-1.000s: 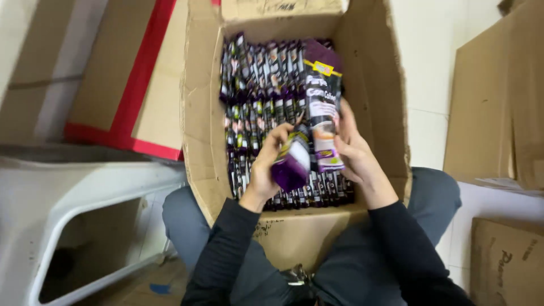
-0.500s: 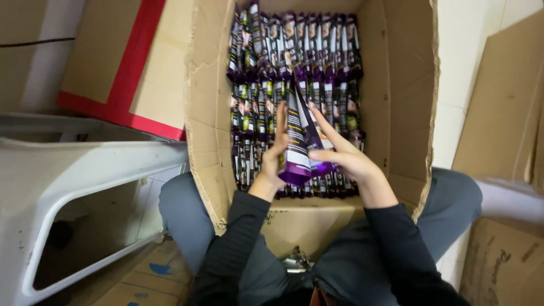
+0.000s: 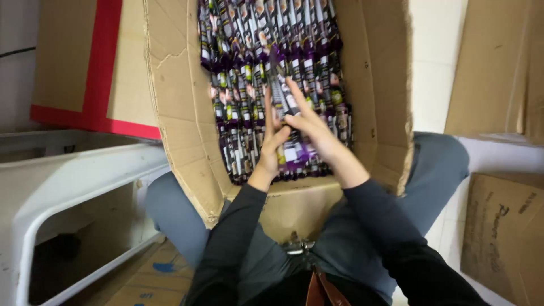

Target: The person transfers purple coffee packets from a large, torn cardboard box into another cardboard box, arranging them in neat rows by hand.

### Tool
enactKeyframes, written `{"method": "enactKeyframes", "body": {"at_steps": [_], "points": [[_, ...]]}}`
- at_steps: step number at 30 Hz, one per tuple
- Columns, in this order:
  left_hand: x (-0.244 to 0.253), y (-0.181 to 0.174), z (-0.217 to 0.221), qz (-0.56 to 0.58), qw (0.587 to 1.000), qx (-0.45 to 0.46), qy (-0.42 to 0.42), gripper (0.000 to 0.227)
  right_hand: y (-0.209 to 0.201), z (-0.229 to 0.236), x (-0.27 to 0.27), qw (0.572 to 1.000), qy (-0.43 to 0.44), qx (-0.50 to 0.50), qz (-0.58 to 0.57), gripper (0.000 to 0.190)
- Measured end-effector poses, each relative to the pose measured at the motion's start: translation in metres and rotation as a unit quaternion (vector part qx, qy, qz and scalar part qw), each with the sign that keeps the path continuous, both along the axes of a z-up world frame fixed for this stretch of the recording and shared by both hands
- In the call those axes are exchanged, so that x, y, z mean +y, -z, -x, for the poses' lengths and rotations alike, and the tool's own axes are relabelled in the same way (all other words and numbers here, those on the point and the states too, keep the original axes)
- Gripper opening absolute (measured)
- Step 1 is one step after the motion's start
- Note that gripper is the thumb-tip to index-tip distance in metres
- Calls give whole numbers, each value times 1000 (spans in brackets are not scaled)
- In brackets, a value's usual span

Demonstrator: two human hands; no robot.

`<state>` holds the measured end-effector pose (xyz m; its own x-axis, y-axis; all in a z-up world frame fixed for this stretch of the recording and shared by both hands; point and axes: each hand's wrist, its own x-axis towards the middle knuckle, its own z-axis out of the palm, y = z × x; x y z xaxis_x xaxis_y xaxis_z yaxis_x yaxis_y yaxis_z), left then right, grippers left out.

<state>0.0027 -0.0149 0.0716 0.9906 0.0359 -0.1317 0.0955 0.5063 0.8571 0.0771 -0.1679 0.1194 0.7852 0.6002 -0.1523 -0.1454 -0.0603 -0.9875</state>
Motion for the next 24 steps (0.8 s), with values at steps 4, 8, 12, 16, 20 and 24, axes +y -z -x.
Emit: {"method": "enactKeyframes", "body": {"at_steps": [4,8,12,16,20,24], "points": [[-1,-47,-7,116,990,-74,11,104,-34,19,18,986,44,71,-142,101],[16,35,0,333,941,-30,52,87,0,-2,-23,968,120,124,-185,91],[29,78,-5,406,902,-125,70,76,-38,-2,-21,921,145,170,-320,71],[-28,-22,-16,-21,988,-147,-38,112,-10,30,17,968,146,-96,-180,94],[-20,-18,-14,20,991,-126,-38,115,-21,25,19,979,106,-104,-139,107],[-3,-4,-9,238,965,-106,20,94,13,-1,-25,963,126,31,-238,97]]}}
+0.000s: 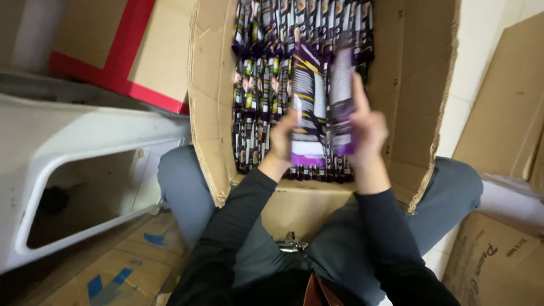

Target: The person transfers purple coffee packets from a large, torn cardboard box into another cardboard box, arranging them in neat rows by hand.

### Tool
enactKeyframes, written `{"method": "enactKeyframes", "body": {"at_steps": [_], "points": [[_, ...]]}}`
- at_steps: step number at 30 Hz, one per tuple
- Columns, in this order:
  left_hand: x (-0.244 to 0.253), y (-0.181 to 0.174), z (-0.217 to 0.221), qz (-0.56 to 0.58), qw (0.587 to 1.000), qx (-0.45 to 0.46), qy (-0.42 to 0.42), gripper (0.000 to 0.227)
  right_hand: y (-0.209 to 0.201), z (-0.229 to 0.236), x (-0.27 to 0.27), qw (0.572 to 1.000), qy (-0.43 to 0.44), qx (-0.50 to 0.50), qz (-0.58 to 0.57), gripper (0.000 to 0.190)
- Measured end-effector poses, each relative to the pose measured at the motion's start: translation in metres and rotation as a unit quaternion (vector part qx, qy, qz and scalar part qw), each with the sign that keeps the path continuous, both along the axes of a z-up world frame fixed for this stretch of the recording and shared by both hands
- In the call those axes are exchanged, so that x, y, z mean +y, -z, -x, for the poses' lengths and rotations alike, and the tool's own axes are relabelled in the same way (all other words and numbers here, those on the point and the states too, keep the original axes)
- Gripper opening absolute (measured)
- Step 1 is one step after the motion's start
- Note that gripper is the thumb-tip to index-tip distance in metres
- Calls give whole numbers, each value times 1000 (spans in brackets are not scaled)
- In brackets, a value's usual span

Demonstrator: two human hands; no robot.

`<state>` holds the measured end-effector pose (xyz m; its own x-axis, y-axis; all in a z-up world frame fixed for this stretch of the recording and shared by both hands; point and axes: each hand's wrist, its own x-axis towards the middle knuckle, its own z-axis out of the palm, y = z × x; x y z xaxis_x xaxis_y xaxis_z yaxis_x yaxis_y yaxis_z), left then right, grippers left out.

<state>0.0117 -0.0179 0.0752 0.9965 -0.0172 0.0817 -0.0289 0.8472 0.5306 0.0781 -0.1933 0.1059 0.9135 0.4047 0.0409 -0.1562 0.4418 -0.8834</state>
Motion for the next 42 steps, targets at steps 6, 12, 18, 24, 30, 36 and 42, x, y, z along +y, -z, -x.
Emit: {"method": "enactKeyframes", "body": {"at_steps": [6,12,18,24,30,36,42], "points": [[27,-7,-4,132,989,59,19,82,-84,-7,-6,983,-32,96,-152,87],[-10,-38,-5,-96,992,2,-78,106,-13,23,24,975,-52,-160,146,101],[7,7,2,-35,997,46,-42,94,-17,11,27,998,-52,-27,-11,108],[44,-64,-6,223,974,-21,25,96,-45,-10,-29,957,35,142,-250,85],[-7,18,-14,-183,972,31,-144,88,-1,15,-9,984,132,-114,19,82],[-29,-9,0,-325,936,1,-137,97,-6,18,17,982,-36,-96,161,93],[-27,-11,-7,-448,881,-71,-133,90,23,-16,-34,957,-141,165,192,88]]}}
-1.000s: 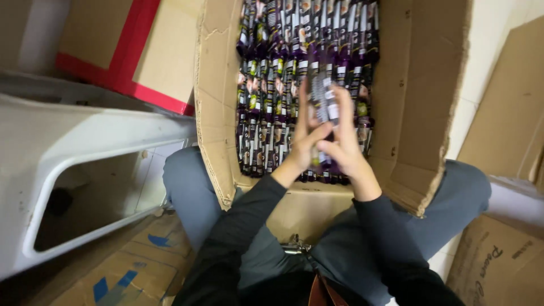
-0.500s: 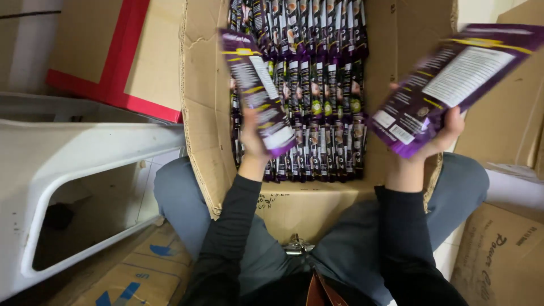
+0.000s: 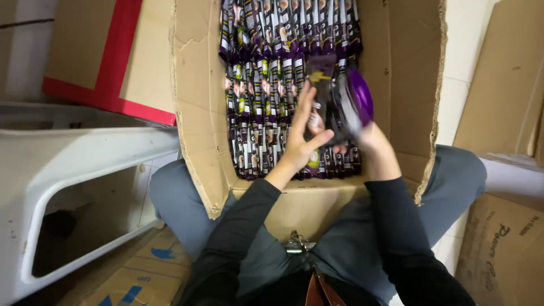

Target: The person transfers purple coffee packets from a large, torn cardboard box into another cardboard box, arranging them in neat rows by hand.

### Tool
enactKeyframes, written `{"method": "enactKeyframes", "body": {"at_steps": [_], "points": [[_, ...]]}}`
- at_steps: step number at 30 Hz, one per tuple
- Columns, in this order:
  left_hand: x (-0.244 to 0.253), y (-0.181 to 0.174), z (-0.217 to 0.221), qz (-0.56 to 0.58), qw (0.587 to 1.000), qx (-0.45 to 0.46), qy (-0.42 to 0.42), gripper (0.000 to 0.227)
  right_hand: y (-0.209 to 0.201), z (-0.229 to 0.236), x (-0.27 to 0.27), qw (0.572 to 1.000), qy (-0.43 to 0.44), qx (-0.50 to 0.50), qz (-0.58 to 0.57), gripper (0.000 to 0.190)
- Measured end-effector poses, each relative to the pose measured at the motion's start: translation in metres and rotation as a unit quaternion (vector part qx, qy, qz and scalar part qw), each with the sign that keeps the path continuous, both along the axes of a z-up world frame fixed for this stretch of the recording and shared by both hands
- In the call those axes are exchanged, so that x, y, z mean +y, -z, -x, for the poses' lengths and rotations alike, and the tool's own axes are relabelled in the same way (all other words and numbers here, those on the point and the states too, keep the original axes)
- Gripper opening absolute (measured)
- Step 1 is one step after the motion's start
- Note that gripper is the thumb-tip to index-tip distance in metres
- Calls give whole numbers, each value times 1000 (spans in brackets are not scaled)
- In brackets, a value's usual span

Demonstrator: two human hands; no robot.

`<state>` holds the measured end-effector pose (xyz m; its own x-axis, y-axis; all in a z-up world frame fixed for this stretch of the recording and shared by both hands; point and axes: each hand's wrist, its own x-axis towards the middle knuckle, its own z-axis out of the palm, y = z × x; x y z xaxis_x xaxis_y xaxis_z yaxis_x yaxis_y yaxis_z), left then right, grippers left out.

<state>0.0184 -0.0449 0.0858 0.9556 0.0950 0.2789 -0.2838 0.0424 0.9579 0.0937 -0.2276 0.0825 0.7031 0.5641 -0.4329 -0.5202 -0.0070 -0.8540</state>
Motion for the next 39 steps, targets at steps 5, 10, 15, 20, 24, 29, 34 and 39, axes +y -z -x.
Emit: {"method": "enactKeyframes", "body": {"at_steps": [5,10,15,20,24,29,34,39], "points": [[-31,28,-34,343,922,162,83,83,1,-9,-4,990,-46,-104,-81,81],[-48,44,-84,202,973,108,30,57,-54,-22,27,875,51,-319,359,62],[50,90,-178,-251,943,177,-125,59,52,-77,25,935,152,-237,217,62],[150,107,-265,-526,746,306,-272,68,68,-110,77,946,181,-225,150,66],[196,184,-303,-599,718,236,-266,67,61,-130,104,911,85,-330,234,64],[213,216,-299,-608,722,183,-274,72,75,-131,109,921,61,-313,223,67],[211,202,-298,-659,673,190,-279,76,95,-129,100,951,48,-255,168,68],[211,193,-301,-730,632,123,-230,80,138,-182,145,931,114,-319,133,74]]}}
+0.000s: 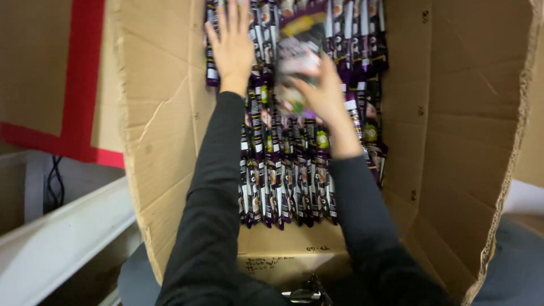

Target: The person transfers purple coffee packets from a large, torn cardboard box into another cardboard box, arranging them in neat rows by hand.

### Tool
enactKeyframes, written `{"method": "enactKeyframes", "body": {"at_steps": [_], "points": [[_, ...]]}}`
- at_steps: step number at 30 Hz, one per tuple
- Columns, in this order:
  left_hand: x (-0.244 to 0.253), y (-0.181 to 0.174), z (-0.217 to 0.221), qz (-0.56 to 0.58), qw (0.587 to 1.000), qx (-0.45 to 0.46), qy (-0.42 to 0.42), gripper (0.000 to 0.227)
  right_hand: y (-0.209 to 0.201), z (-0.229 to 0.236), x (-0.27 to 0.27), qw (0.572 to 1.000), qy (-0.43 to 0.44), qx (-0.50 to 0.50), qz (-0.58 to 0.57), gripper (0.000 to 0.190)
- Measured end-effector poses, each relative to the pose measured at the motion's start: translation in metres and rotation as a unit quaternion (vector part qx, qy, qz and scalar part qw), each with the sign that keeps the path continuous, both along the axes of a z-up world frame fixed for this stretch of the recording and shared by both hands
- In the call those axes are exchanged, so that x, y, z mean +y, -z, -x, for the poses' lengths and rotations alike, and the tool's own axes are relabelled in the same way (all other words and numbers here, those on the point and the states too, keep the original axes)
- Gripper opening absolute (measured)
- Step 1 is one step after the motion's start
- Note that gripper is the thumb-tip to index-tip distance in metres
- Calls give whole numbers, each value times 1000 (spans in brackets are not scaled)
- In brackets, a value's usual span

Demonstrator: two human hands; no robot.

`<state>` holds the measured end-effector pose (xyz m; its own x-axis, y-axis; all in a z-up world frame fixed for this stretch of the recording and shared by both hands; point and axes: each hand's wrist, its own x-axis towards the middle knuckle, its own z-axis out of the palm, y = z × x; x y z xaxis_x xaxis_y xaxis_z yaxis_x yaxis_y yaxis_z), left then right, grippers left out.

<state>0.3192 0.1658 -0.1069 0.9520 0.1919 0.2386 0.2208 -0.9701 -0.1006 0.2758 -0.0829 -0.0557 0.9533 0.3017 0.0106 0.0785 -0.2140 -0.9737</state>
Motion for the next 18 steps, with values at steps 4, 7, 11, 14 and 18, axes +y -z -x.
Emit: {"method": "enactKeyframes", "body": {"at_steps": [4,7,11,14,18], "points": [[19,10,4,78,996,1,31,78,30,-49,63,992,-5,-97,77,89],[19,1,6,108,994,20,27,76,66,-73,95,991,-37,-89,92,90],[23,4,-12,97,994,-25,33,52,86,-93,131,990,-56,-104,75,89],[25,-10,-14,133,989,63,21,33,92,-91,148,973,-53,-92,203,64],[32,3,-14,163,982,-40,82,37,85,-80,158,988,-47,-141,29,65]]}}
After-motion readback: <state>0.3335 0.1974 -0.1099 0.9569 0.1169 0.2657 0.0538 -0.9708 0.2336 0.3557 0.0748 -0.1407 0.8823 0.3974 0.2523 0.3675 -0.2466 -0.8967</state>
